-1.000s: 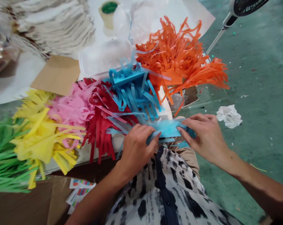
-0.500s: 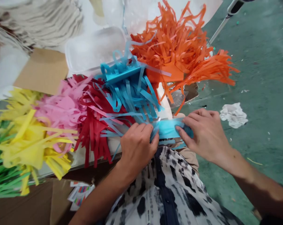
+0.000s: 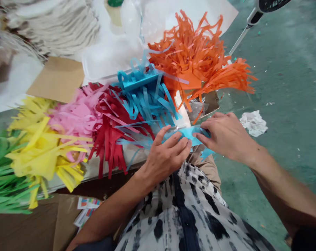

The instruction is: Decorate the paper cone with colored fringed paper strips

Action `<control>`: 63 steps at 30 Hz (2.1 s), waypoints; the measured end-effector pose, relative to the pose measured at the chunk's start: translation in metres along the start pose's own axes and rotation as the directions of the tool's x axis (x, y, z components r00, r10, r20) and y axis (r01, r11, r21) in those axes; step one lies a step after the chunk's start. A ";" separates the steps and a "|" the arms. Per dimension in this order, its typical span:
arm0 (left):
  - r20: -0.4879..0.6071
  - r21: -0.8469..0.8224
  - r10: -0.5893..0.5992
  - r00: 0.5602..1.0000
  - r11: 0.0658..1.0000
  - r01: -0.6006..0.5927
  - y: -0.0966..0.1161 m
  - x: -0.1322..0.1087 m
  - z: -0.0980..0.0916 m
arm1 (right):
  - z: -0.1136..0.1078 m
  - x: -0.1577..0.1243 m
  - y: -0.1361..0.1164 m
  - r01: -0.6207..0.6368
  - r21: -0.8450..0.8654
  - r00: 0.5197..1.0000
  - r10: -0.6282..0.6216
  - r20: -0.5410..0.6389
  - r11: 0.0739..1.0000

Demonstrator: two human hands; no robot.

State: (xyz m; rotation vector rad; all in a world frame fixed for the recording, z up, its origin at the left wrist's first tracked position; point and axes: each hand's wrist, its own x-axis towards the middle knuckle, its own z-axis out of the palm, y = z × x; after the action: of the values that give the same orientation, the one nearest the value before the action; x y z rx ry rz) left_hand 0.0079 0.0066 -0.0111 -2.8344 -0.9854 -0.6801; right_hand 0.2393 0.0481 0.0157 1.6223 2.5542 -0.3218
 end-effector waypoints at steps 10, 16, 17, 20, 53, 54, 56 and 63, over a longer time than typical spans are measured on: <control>0.090 0.008 -0.037 0.995 0.999 0.036 0.005 -0.010 -0.001 | 0.003 0.003 0.000 -0.024 0.011 0.999 0.024 -0.035 1.000; 0.030 -0.011 -0.079 0.996 0.997 0.080 0.010 -0.015 0.001 | 0.009 0.005 0.009 0.015 0.093 0.998 -0.009 -0.062 0.996; -0.017 -0.023 -0.147 0.989 0.989 0.147 0.011 -0.016 0.000 | 0.011 0.004 0.010 0.019 0.122 0.997 -0.010 -0.075 0.992; -0.123 -0.048 -0.458 0.880 0.889 0.456 0.012 -0.015 -0.002 | 0.016 -0.001 0.011 0.017 0.175 0.990 0.008 -0.138 0.984; -0.005 -0.102 -0.688 0.726 0.722 0.684 0.007 -0.017 -0.006 | 0.016 0.001 0.008 -0.019 0.239 0.991 0.049 -0.121 0.971; 0.001 -0.118 -0.681 0.732 0.727 0.676 0.006 -0.018 -0.007 | 0.016 0.001 0.008 -0.019 0.240 0.991 0.050 -0.123 0.970; 0.010 -0.161 -0.664 0.747 0.736 0.657 0.004 -0.021 -0.009 | 0.016 0.001 0.008 -0.025 0.248 0.991 0.058 -0.124 0.969; -0.142 -0.079 -0.602 0.786 0.798 0.597 -0.006 -0.022 -0.029 | 0.022 -0.006 0.005 -0.004 0.315 0.980 0.067 -0.189 0.949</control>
State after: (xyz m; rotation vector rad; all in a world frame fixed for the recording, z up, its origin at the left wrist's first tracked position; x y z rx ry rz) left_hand -0.0218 -0.0067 0.0050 -2.4018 -1.8826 -0.9524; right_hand 0.2463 0.0398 -0.0050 1.8926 2.7267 -0.6218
